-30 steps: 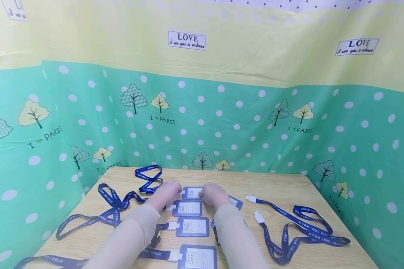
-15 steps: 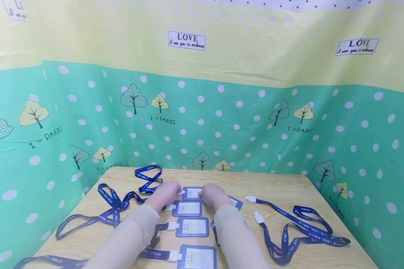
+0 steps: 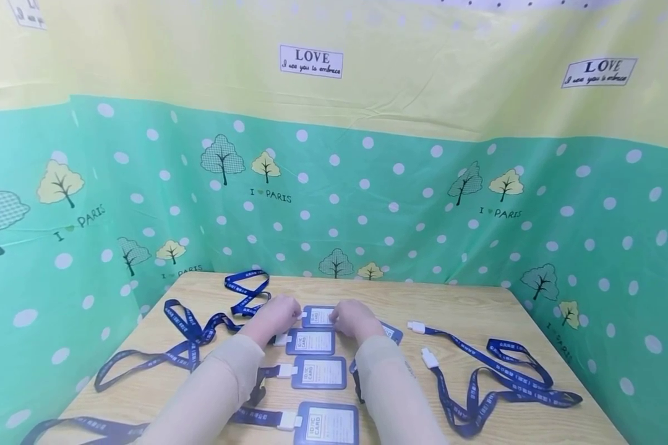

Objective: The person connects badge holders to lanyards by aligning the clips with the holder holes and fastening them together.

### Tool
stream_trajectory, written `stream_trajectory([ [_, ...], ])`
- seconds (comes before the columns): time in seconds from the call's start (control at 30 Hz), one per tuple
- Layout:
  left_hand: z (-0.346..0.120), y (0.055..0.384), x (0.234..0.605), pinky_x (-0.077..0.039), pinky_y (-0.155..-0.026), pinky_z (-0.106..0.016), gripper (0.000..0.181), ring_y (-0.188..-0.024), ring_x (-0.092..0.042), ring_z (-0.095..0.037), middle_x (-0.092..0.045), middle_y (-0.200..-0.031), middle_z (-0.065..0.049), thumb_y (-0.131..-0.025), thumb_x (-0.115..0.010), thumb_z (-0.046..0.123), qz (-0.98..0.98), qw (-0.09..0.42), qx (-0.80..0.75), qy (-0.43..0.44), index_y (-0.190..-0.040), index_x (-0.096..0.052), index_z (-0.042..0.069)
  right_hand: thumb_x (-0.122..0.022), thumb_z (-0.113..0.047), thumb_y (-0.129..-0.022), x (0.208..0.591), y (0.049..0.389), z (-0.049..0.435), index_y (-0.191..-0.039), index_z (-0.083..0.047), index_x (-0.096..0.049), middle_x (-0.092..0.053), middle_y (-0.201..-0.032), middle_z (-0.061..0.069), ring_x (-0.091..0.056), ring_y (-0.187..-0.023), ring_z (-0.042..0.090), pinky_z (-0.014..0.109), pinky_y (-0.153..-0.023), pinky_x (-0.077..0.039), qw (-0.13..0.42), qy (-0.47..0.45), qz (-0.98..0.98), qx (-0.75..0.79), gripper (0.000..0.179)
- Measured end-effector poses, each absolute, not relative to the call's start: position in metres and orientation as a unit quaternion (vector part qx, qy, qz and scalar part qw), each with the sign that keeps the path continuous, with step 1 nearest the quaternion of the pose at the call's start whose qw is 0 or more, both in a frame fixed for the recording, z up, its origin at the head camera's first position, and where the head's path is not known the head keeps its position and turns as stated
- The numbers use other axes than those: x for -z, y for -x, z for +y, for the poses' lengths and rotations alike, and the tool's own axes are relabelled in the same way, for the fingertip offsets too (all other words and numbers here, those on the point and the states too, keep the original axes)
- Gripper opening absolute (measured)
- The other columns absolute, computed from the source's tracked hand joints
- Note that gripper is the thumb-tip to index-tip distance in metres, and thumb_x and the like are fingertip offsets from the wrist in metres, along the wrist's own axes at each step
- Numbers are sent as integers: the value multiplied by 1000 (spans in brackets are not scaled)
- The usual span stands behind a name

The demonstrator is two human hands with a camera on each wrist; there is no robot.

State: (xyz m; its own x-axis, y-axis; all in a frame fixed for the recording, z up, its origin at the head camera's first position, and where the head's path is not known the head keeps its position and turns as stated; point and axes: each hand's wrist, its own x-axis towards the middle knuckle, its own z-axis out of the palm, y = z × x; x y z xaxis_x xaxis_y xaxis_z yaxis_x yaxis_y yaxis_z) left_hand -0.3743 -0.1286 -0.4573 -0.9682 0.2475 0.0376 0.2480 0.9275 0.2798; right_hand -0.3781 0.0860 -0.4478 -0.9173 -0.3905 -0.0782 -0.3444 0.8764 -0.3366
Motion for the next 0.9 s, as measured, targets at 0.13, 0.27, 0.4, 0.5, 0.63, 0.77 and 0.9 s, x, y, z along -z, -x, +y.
stream_trajectory([
  [0.13,-127,374,455,-55,-91,-39,10,-94,-66,-20,-71,-101,-2,-94,-71,8,-984,-2,130,120,-100,-78,12,-73,-16,-94,446,378,86,-118,-18,-76,-69,-126,5,-58,-126,31,49,-110,-43,63,205,964,155,24],
  [0.27,-126,375,454,-55,-93,-39,15,-99,-66,-21,-71,-104,-3,-94,-69,5,-985,-3,119,122,-105,-77,12,-75,-16,-93,445,378,87,-121,-16,-75,-68,-128,6,-57,-127,31,48,-110,-43,59,215,964,146,28],
  [0.4,-127,376,455,-54,-95,-40,17,-101,-65,-21,-70,-106,-3,-95,-67,3,-985,-5,121,120,-106,-76,12,-78,-17,-90,440,379,89,-123,-17,-74,-65,-133,7,-55,-130,32,49,-111,-41,79,208,963,154,33],
  [0.5,-129,376,454,-53,-96,-42,18,-103,-65,-22,-70,-109,-4,-96,-67,5,-985,-5,121,120,-108,-76,13,-79,-17,-89,435,380,91,-125,-16,-73,-65,-134,7,-54,-131,32,51,-111,-41,88,208,960,166,36],
  [0.63,-132,374,450,-53,-98,-44,21,-108,-65,-24,-70,-116,-4,-97,-68,16,-986,2,118,121,-117,-74,13,-78,-20,-91,429,381,96,-128,-16,-71,-66,-133,5,-55,-130,31,50,-111,-41,90,206,958,178,37],
  [0.77,-132,369,444,-53,-97,-45,28,-111,-65,-26,-69,-118,-6,-96,-71,23,-984,28,112,134,-122,-73,12,-76,-21,-93,422,379,101,-130,-15,-70,-65,-134,6,-56,-128,32,52,-108,-44,93,205,953,202,38],
  [0.9,-130,366,439,-52,-100,-45,31,-116,-63,-28,-67,-123,-8,-95,-72,24,-979,62,112,157,-123,-72,10,-76,-21,-93,413,374,107,-132,-15,-69,-61,-140,9,-54,-131,34,54,-107,-44,84,213,951,205,40],
])
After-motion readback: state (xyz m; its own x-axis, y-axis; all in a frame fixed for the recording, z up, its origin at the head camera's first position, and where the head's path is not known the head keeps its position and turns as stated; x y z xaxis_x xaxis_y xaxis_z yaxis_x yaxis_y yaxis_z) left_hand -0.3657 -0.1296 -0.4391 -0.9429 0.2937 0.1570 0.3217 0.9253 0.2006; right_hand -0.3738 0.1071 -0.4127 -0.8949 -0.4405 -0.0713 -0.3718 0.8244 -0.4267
